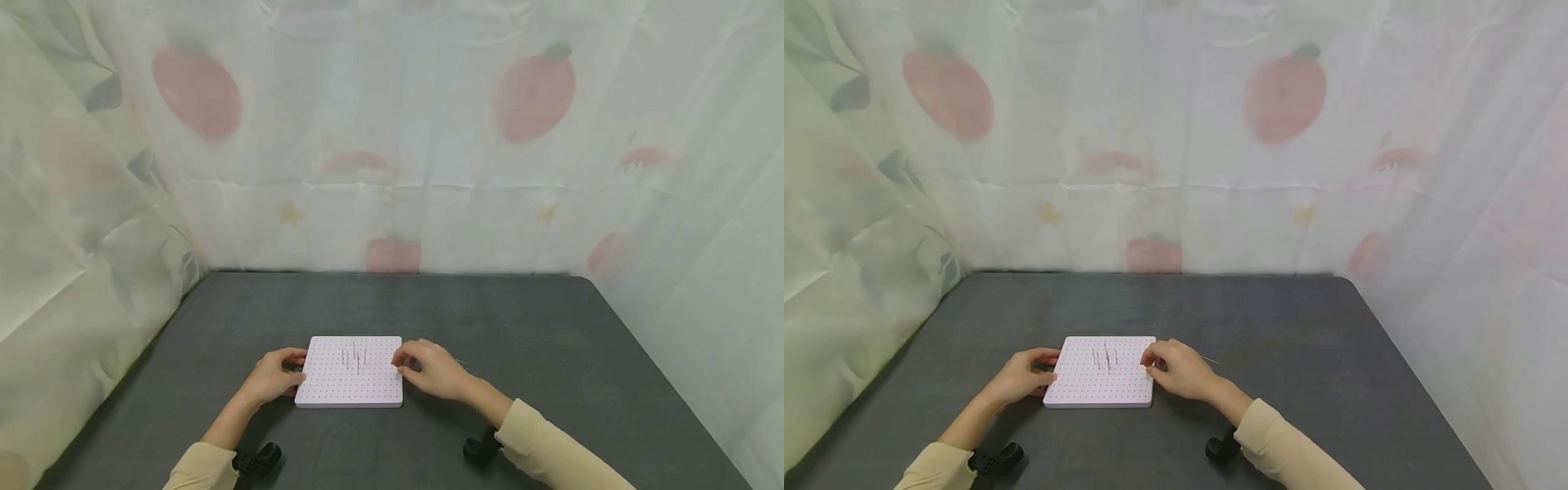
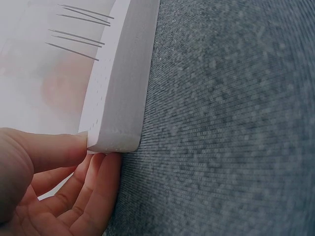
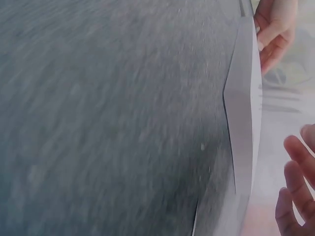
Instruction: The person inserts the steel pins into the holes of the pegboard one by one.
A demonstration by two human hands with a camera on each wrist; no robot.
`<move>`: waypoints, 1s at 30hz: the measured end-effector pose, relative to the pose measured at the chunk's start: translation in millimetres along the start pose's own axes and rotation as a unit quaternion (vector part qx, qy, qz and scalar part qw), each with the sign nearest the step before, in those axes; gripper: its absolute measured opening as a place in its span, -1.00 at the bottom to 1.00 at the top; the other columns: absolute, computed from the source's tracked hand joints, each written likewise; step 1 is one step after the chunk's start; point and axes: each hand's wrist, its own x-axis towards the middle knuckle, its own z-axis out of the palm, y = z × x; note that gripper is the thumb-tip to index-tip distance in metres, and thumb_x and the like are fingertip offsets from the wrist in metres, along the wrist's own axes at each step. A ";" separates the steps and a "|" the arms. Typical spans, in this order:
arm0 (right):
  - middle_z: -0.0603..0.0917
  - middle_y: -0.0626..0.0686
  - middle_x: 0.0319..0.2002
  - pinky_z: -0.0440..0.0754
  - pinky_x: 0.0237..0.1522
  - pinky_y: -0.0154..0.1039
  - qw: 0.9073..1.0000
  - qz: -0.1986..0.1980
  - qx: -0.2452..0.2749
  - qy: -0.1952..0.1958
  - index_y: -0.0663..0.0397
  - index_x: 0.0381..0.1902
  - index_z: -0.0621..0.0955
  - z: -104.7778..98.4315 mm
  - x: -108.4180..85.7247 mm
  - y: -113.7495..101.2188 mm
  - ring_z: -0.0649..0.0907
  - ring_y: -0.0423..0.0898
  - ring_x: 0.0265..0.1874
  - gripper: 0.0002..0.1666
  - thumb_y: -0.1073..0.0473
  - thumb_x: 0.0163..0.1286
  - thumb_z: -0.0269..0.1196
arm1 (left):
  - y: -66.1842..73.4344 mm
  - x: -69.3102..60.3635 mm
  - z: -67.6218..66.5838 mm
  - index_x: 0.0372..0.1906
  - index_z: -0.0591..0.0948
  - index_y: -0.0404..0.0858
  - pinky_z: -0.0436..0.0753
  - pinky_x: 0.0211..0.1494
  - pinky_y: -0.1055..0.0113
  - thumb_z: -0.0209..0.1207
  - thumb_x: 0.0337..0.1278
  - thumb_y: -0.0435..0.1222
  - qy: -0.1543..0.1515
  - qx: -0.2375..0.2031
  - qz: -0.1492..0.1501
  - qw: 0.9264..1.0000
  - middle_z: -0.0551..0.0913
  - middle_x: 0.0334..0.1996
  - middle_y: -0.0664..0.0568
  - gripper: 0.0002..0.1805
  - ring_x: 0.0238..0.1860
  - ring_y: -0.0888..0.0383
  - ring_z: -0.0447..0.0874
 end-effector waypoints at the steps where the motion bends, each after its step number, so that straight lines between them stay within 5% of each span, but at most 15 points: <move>1: 0.73 -0.09 -0.20 0.60 -0.18 -0.37 1.000 0.002 -0.001 -0.002 0.01 -0.14 0.66 -2.3 -1.7 1.5 0.63 -0.17 -0.25 -0.87 0.22 0.37 0.27 | 0.0 0.0 -0.1 0.23 0.47 -0.48 0.75 -0.33 0.20 0.24 0.04 -0.48 0.000 0.000 0.000 1.000 0.60 0.05 -0.32 -0.44 -0.25 0.14 0.69; 17: 0.73 -0.09 -0.15 0.62 -0.25 -0.28 0.999 0.010 0.038 -0.013 -0.01 -0.08 0.64 -31.3 -32.1 34.0 0.62 -0.26 -0.22 -0.83 0.21 0.38 0.26 | -3.0 2.1 -0.3 0.24 0.48 -0.45 0.74 -0.33 0.20 0.25 0.04 -0.48 -0.006 0.000 -0.003 1.000 0.60 0.05 -0.29 -0.44 -0.27 0.16 0.66; 30: 0.71 0.02 -0.08 0.55 -0.29 -0.42 0.995 0.030 0.081 -0.041 0.06 -0.03 0.61 -46.8 -65.6 62.6 0.54 -0.36 -0.26 -0.79 0.20 0.40 0.24 | -4.4 2.8 -0.4 0.24 0.48 -0.45 0.75 -0.32 0.20 0.25 0.04 -0.47 -0.007 0.003 0.000 1.000 0.61 0.04 -0.28 -0.43 -0.28 0.16 0.66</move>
